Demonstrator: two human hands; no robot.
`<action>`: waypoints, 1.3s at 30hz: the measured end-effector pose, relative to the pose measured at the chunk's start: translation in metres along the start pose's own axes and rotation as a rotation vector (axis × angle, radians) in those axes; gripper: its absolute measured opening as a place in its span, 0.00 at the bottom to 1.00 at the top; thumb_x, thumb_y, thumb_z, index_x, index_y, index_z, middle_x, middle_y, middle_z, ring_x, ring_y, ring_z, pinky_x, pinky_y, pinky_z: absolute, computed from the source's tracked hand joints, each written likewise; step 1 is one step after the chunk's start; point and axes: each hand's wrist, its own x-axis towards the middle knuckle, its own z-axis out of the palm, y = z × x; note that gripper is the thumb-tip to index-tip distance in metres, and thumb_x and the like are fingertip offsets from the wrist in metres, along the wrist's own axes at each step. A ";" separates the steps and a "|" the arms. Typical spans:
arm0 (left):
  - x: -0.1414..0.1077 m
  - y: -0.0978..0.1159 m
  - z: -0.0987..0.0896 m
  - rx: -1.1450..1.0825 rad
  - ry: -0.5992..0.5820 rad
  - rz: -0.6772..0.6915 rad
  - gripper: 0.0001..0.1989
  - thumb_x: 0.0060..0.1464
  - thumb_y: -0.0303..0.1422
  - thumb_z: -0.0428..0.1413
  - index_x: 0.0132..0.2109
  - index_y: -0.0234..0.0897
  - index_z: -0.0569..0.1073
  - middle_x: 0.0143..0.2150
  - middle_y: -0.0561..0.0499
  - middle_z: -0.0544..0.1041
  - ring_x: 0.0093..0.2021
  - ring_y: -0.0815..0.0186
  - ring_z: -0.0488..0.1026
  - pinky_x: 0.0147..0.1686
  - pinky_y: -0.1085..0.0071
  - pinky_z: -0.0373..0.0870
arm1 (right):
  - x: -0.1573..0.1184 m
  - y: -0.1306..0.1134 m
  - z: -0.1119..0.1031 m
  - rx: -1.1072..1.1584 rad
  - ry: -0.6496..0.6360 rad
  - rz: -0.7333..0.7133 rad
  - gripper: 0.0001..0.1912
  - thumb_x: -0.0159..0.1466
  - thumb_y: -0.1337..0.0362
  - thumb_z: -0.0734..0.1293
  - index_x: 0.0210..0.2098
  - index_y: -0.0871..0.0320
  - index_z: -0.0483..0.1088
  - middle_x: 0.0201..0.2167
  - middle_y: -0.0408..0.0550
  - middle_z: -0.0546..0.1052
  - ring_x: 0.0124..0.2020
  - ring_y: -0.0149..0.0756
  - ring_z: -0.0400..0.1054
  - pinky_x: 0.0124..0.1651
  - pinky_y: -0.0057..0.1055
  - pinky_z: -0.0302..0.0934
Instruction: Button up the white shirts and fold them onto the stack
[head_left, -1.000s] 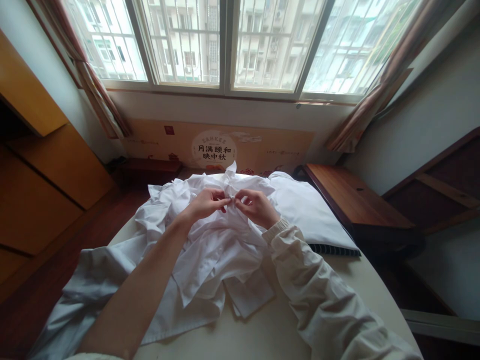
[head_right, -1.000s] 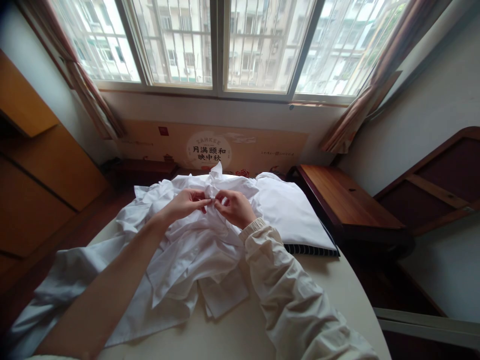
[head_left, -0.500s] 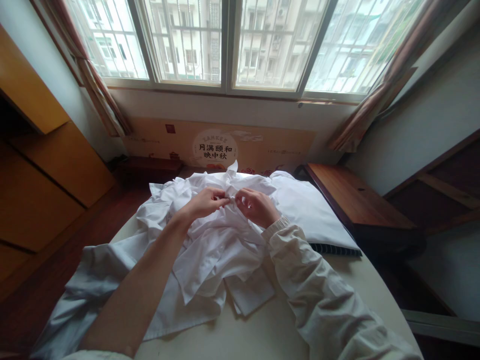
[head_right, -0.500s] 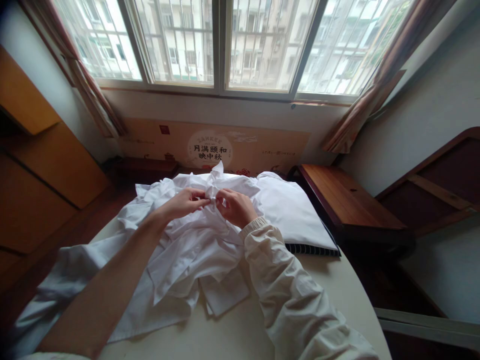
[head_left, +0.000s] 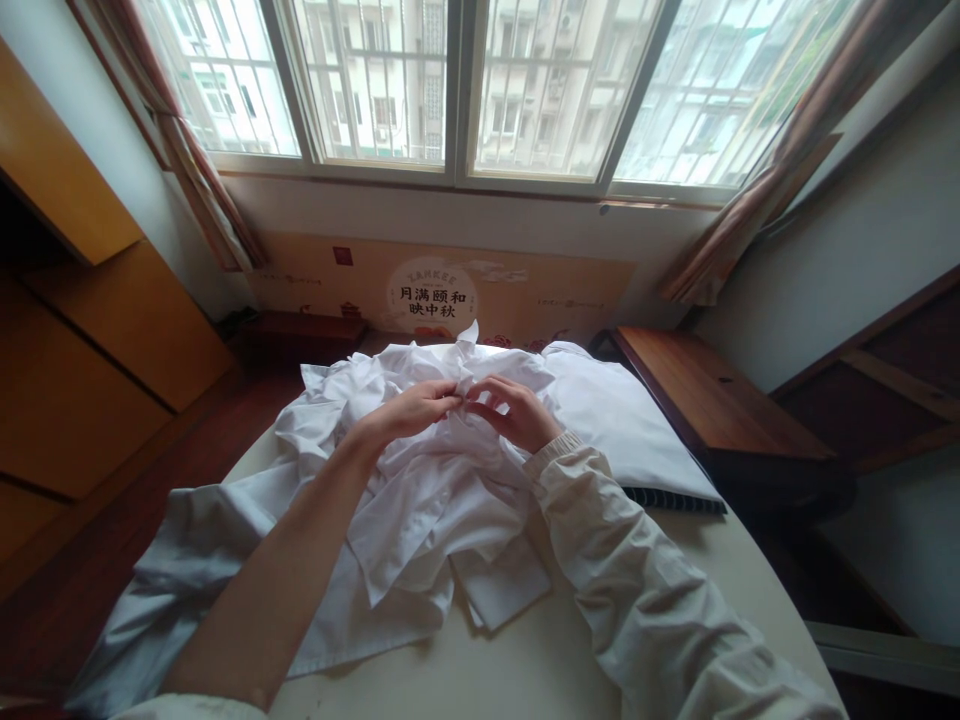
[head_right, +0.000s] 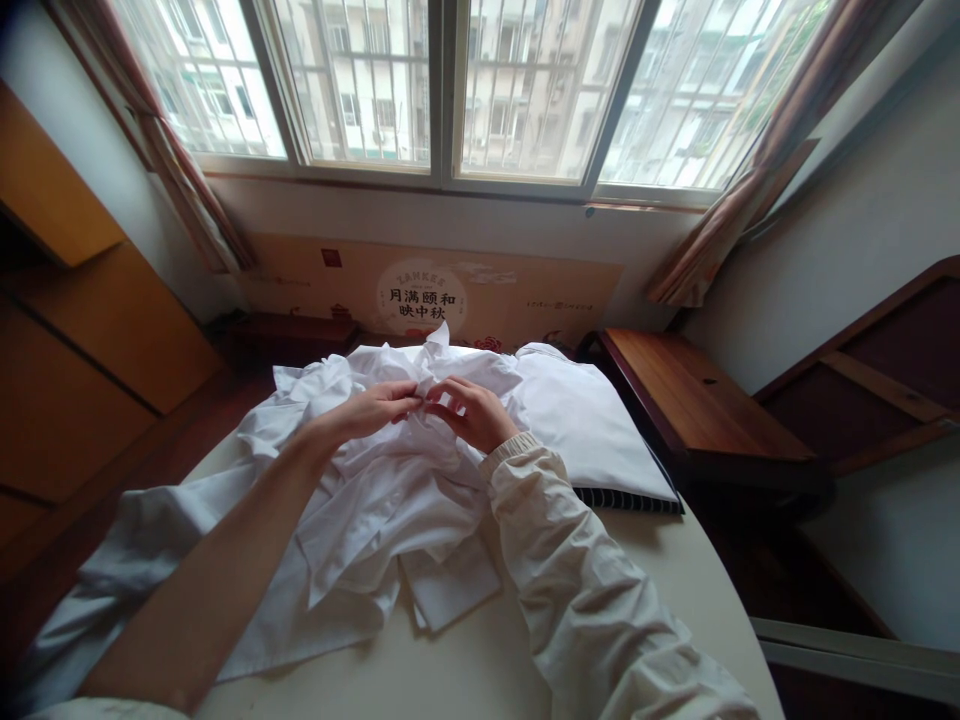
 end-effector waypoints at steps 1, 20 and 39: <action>0.000 0.000 0.000 -0.001 -0.007 0.006 0.12 0.62 0.41 0.55 0.38 0.37 0.75 0.32 0.53 0.72 0.33 0.64 0.67 0.34 0.68 0.63 | 0.000 0.001 0.000 0.013 -0.003 0.003 0.12 0.74 0.51 0.69 0.46 0.53 0.76 0.42 0.48 0.80 0.33 0.34 0.74 0.42 0.32 0.69; 0.000 -0.001 0.000 -0.033 0.002 0.026 0.09 0.61 0.37 0.54 0.35 0.38 0.72 0.29 0.55 0.67 0.30 0.67 0.63 0.33 0.69 0.60 | 0.001 -0.013 0.006 -0.142 0.144 0.101 0.05 0.69 0.63 0.72 0.37 0.53 0.81 0.32 0.44 0.84 0.28 0.33 0.75 0.36 0.28 0.65; 0.000 -0.002 0.003 0.038 0.046 0.040 0.11 0.62 0.38 0.54 0.39 0.37 0.78 0.33 0.52 0.74 0.34 0.64 0.68 0.34 0.70 0.63 | 0.001 -0.019 0.011 -0.217 0.132 0.166 0.05 0.67 0.58 0.74 0.37 0.51 0.80 0.32 0.44 0.83 0.27 0.35 0.74 0.36 0.30 0.64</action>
